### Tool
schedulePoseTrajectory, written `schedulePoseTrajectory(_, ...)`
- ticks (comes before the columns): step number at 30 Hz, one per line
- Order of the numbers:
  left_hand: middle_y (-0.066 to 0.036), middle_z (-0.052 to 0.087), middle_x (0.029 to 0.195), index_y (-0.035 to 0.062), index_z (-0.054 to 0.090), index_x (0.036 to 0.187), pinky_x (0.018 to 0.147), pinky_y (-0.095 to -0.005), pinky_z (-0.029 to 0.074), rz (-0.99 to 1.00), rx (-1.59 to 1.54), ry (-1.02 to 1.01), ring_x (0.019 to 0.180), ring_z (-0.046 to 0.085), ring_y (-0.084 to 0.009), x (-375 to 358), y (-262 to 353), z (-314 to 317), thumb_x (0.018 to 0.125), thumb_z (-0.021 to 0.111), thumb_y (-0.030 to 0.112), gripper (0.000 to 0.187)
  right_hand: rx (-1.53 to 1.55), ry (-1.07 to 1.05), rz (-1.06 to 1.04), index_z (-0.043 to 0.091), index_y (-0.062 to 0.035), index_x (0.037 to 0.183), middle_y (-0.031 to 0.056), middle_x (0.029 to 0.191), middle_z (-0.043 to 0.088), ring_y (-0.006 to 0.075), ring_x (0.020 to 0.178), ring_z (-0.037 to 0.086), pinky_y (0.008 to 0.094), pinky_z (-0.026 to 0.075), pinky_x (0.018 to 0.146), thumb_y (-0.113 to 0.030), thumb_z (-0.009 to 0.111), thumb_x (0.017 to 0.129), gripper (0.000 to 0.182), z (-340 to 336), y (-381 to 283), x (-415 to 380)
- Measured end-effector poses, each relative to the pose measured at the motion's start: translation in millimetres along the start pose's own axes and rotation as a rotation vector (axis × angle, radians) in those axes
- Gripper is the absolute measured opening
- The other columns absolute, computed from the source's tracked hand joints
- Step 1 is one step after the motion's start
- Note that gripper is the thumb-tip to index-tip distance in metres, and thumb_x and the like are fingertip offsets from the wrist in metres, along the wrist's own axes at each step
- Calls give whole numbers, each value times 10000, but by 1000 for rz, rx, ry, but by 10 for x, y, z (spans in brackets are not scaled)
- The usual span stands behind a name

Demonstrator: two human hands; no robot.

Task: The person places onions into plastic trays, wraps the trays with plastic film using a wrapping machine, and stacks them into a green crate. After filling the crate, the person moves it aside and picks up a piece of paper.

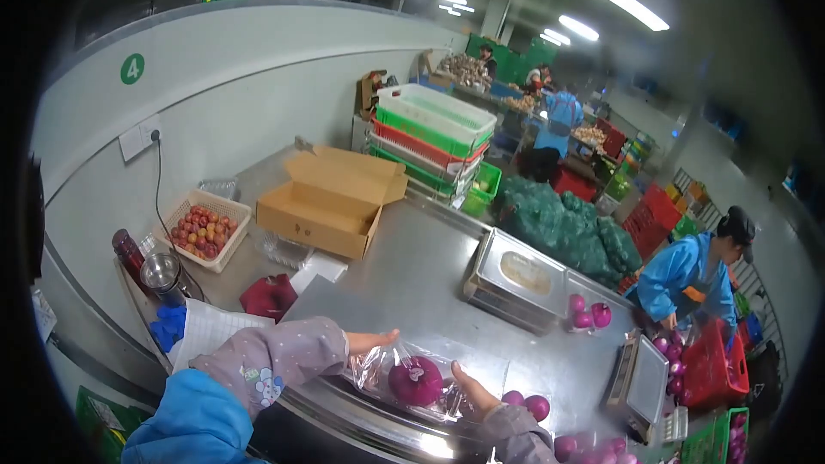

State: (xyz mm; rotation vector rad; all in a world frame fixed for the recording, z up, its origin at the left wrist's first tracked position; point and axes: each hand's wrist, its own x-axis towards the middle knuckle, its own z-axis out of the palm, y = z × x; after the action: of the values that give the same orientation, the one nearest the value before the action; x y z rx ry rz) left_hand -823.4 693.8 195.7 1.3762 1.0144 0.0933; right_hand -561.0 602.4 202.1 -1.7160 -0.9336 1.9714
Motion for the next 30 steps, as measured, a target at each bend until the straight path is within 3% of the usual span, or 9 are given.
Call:
schedulePoseTrajectory(8, -185, 575, 1087, 116, 385, 1308, 660, -351, 475, -320, -57, -204, 854, 612, -233, -991, -756, 738, 746, 203, 778, 887, -276, 7, -1, 372, 11, 1281, 166, 1237, 461, 238, 1098, 457, 363, 378, 911, -606, 302, 864, 749, 480, 1394, -476)
schedulePoseTrajectory(10, -179, 626, 940, 33, 504, 1197, 631, -342, 469, -323, 64, -261, 807, 616, -220, -975, -1247, 906, 750, 206, 774, 915, 91, -73, -84, 527, -94, 1086, 19, 845, 568, 112, 683, 495, 274, 421, 606, -579, 367, 860, 559, 969, 1463, -860)
schedulePoseTrajectory(14, -121, 657, 728, 7, 650, 869, 708, -331, 452, -445, 161, -192, 768, 623, -235, -1053, -1442, 1082, 809, 252, 696, 798, 68, -24, 258, 453, -15, 1200, 90, 1119, 506, 185, 993, 489, 307, 406, 840, -558, 416, 850, 647, 1065, 1776, -692)
schedulePoseTrajectory(16, -155, 619, 654, -15, 669, 786, 594, -310, 468, -216, 318, -64, 678, 609, -253, -1043, -1686, 1107, 710, 318, 786, 877, -348, 97, -185, 533, 44, 1106, 171, 1052, 566, 237, 930, 539, 330, 442, 775, -543, 407, 864, 648, 750, 2379, -283)
schedulePoseTrajectory(17, -155, 622, 673, -6, 663, 709, 631, -296, 470, -278, 397, -48, 681, 606, -279, -1161, -1624, 1071, 671, 351, 805, 870, -545, 100, 77, 633, 21, 840, 101, 783, 616, 192, 724, 562, 328, 450, 639, -479, 500, 849, 517, 769, 2006, -514)
schedulePoseTrajectory(20, -71, 614, 636, 7, 646, 675, 612, -282, 459, 8, 316, 33, 613, 584, -153, -1628, -1501, 914, 669, 678, 550, 544, -152, 203, -141, 633, -35, 720, 7, 643, 578, 72, 587, 503, 233, 389, 502, -317, 597, 834, 307, 854, 2001, -765)
schedulePoseTrajectory(22, -14, 606, 635, 27, 620, 629, 586, -246, 443, -13, 83, 171, 585, 524, -67, -1799, -1509, 919, 717, 733, 297, 306, -73, 196, -167, 554, -10, 1037, 108, 981, 599, 128, 892, 542, 246, 415, 766, -299, 527, 877, 331, 830, 2147, -823)
schedulePoseTrajectory(24, -33, 605, 726, 15, 616, 704, 632, -213, 434, 144, -291, 281, 710, 536, -65, -1716, -1879, 1056, 783, 660, 139, 153, 207, 424, -272, 591, -88, 787, -58, 602, 468, 33, 518, 415, 209, 294, 424, -237, 565, 858, 166, 1046, 2079, -894)
schedulePoseTrajectory(30, 14, 496, 642, 42, 496, 708, 508, -204, 342, 118, -769, 652, 585, 435, -37, -1823, -1717, 1516, 862, 552, 124, 184, 773, 464, -207, 480, -130, 802, -51, 601, 387, 35, 473, 348, 176, 250, 386, -301, 520, 886, 195, 1368, 1941, -1092)
